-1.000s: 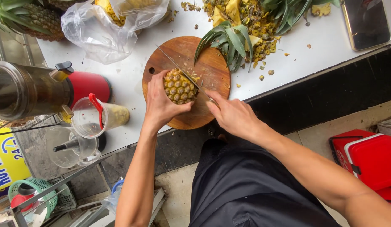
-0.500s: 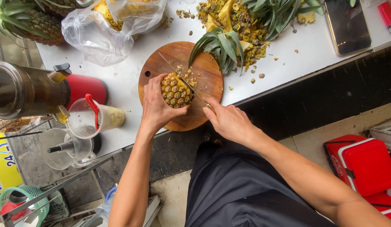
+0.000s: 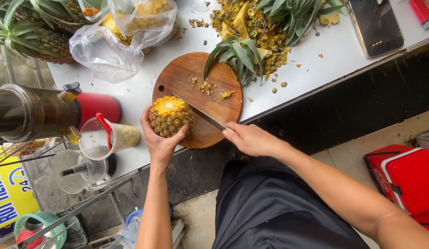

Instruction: The recorder peels several pineapples, cuts them into quarters, sharpens a cleaver on a whetstone, and removes the eyes from the fruit.

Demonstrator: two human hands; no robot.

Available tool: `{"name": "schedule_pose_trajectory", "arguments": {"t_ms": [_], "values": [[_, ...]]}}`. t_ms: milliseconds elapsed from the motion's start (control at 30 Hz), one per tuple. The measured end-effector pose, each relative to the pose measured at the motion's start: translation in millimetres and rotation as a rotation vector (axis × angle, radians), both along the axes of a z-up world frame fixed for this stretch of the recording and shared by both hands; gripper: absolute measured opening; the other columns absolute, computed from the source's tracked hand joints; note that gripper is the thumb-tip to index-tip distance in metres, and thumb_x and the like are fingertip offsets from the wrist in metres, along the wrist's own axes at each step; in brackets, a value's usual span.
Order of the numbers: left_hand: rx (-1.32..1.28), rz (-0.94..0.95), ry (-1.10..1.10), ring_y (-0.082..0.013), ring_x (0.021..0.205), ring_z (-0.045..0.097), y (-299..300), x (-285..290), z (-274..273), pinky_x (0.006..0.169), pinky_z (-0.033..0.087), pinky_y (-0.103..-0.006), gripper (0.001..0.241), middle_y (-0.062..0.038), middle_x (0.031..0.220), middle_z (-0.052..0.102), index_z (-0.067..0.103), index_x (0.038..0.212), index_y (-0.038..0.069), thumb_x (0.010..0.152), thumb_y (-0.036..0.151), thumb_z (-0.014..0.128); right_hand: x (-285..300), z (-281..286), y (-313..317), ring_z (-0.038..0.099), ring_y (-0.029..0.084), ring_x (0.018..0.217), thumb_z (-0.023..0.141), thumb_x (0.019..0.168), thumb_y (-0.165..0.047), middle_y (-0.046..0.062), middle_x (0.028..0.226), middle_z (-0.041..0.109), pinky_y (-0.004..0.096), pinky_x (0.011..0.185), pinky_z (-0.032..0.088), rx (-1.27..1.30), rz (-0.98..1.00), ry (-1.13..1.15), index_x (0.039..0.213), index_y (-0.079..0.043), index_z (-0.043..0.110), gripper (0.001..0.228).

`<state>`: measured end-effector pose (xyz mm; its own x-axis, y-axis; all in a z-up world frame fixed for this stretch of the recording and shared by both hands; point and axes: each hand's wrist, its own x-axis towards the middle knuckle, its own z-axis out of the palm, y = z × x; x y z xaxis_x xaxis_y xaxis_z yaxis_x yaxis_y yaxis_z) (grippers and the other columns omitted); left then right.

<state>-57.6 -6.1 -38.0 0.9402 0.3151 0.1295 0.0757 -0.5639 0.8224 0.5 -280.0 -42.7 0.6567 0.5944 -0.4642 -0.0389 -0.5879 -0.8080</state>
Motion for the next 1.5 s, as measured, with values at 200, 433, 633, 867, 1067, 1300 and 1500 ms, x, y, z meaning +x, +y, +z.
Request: {"name": "schedule_pose_trajectory", "arguments": {"t_ms": [200, 433, 633, 867, 1067, 1300, 1500], "values": [[-0.653, 0.395, -0.088, -0.0316, 0.132, 0.051, -12.5, 22.2, -11.0, 0.107, 0.05, -0.0469, 0.11, -0.018, 0.143, 0.042, 0.023, 0.154, 0.012, 0.07, 0.033, 0.091, 55.1, 9.0, -43.8, 0.071, 0.03, 0.062, 0.039, 0.103, -0.048, 0.017, 0.077, 0.07, 0.045, 0.066, 0.057, -0.209, -0.169, 0.028, 0.14, -0.017, 0.053, 0.05], [-1.145, 0.634, 0.306, -0.0387, 0.127, 0.05, -41.4, 43.1, 11.6, 0.092, 0.051, -0.0637, 0.1, -0.018, 0.144, 0.043, 0.028, 0.155, 0.017, 0.074, 0.066, 0.062, 65.3, 5.4, -60.0, 0.069, 0.043, 0.084, 0.046, 0.105, -0.042, 0.02, 0.084, 0.07, 0.05, 0.075, 0.053, -0.137, -0.309, -0.33, 0.138, -0.012, 0.058, 0.046], [-0.744, 0.686, 0.335, -0.0386, 0.124, 0.055, -43.1, 16.1, 12.5, 0.094, 0.055, -0.0634, 0.101, -0.03, 0.14, 0.043, 0.011, 0.158, 0.018, 0.081, 0.051, 0.068, 45.7, 19.9, -39.2, 0.074, 0.039, 0.08, 0.05, 0.102, -0.043, 0.019, 0.081, 0.072, 0.046, 0.077, 0.056, -0.014, -0.29, -0.273, 0.142, -0.018, 0.055, 0.047], [0.387, 0.177, -0.102, -0.0346, 0.144, 0.049, -48.5, 33.6, 17.6, 0.124, 0.04, -0.0486, 0.066, -0.018, 0.151, 0.051, 0.042, 0.155, 0.01, 0.1, 0.028, 0.073, 37.3, 22.4, -34.3, 0.072, 0.038, 0.077, 0.065, 0.097, -0.04, 0.014, 0.089, 0.075, 0.049, 0.068, 0.056, -0.195, -0.13, -0.611, 0.148, -0.028, 0.051, 0.054], [0.861, -0.658, -0.171, -0.0228, 0.157, 0.024, -118.2, 75.5, 26.0, 0.128, 0.01, -0.0599, 0.077, -0.009, 0.167, 0.031, 0.032, 0.161, 0.007, 0.091, 0.016, 0.063, 44.9, 45.8, -49.5, 0.072, 0.04, 0.074, 0.079, 0.086, -0.041, 0.016, 0.087, 0.074, 0.051, 0.066, 0.055, -0.298, -0.16, -0.7, 0.162, -0.027, 0.024, 0.095], [0.98, -0.799, -0.202, -0.0179, 0.16, 0.019, -158.4, 138.8, 34.4, 0.131, 0.008, -0.0509, 0.085, -0.004, 0.173, 0.023, 0.022, 0.166, 0.01, 0.089, 0.016, 0.058, 56.1, 75.4, -109.6, 0.072, 0.039, 0.073, 0.082, 0.084, -0.039, 0.013, 0.086, 0.075, 0.051, 0.065, 0.055, -0.304, -0.305, -0.72, 0.163, -0.025, 0.024, 0.099], [1.069, -0.857, -0.035, -0.0233, 0.157, 0.013, -185.7, 225.1, 31.0, 0.127, 0.002, -0.0469, 0.077, -0.012, 0.17, 0.014, 0.015, 0.162, 0.003, 0.095, 0.031, 0.04, 60.1, 84.6, -183.8, 0.072, 0.038, 0.072, 0.082, 0.083, -0.037, 0.012, 0.083, 0.075, 0.049, 0.066, 0.054, -0.359, -0.427, -0.667, 0.166, -0.023, 0.022, 0.103]]}}
